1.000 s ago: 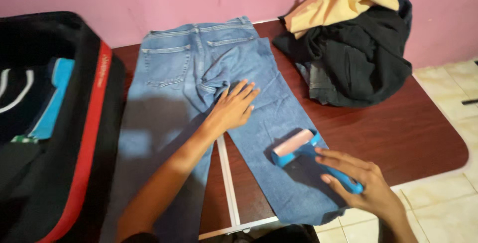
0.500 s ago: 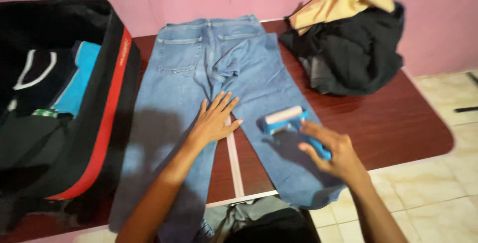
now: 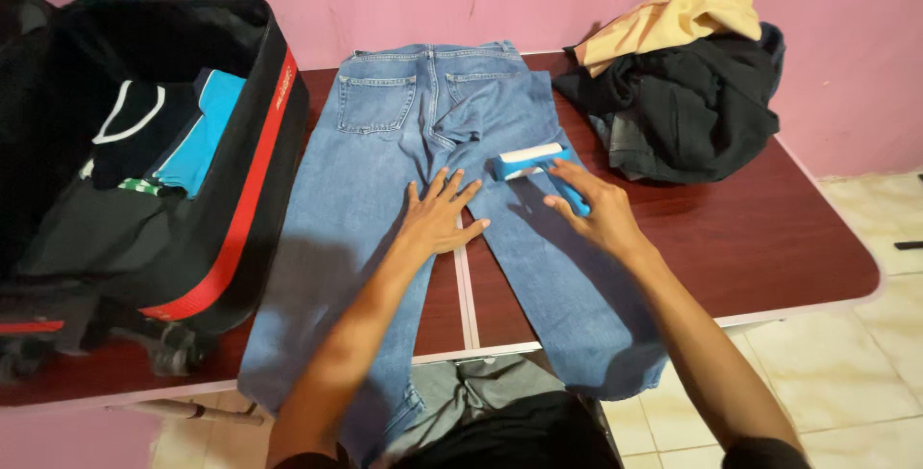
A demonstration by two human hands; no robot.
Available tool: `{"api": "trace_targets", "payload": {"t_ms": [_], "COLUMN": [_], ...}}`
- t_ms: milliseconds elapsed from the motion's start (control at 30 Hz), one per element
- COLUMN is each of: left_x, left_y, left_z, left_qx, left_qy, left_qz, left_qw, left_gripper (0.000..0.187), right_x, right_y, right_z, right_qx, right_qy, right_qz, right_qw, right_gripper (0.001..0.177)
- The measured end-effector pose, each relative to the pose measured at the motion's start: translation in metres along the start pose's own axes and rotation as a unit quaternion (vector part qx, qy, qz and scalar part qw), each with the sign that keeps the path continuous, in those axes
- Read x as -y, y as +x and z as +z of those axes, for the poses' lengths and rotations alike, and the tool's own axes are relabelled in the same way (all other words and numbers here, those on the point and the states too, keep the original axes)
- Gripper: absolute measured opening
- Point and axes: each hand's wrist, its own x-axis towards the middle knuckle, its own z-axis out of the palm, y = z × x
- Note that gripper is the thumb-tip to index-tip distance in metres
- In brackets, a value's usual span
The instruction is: The person lays a pair of denim jeans flat on a table, then uses a lint roller to roll over the entire surface of the jeans to remove lint and debris. The jeans remain on the table throughout the process.
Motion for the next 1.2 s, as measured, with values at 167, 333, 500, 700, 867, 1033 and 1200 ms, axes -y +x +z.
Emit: {"api": "trace_targets", "payload": {"t_ms": [167, 333, 500, 700, 867, 1033, 1200], "left_x": [-0.021, -0.051, -0.082, -0.083, -0.08, -0.079, -0.081], "left_y": [-0.016, -0.053, -0.098, -0.111, -0.113, -0.112, -0.115], "left_z": [-0.004, -0.014, -0.002, 0.016, 0.026, 0.024, 0.022], "left_qx": [0.003, 0.053, -0.024, -0.093, -0.11, -0.095, -0.088], "left_qy": [0.007, 0.007, -0.076, -0.027, -0.026, -0.03, -0.018], "left_qz": [-0.022, -0.06, -0.095, -0.1, -0.089, -0.089, -0.092], "left_qw": [1.0, 0.997, 0.992, 0.99, 0.99, 0.991, 0.992], "left_gripper": [0.092, 0.099, 0.095, 0.093, 0.087, 0.085, 0.084], "right_x": [0.013, 0.055, 0.09, 0.047, 0.022, 0.041, 0.077], "right_y": [-0.022, -0.109, -0.165, -0.091, -0.028, -0.06, -0.144], "right_z": [-0.008, -0.043, -0.054, -0.03, -0.008, -0.023, -0.064], "right_qx": [-0.006, -0.046, -0.08, -0.049, -0.013, -0.02, 0.003], "right_qy": [0.003, -0.009, -0.013, 0.003, 0.028, 0.005, 0.016], "right_qz": [-0.01, 0.008, 0.123, 0.009, 0.033, 0.02, 0.1], "right_qw": [1.0, 0.999, 0.989, 0.999, 0.999, 1.0, 0.995], "right_gripper": [0.044, 0.036, 0.035, 0.042, 0.049, 0.047, 0.046]}}
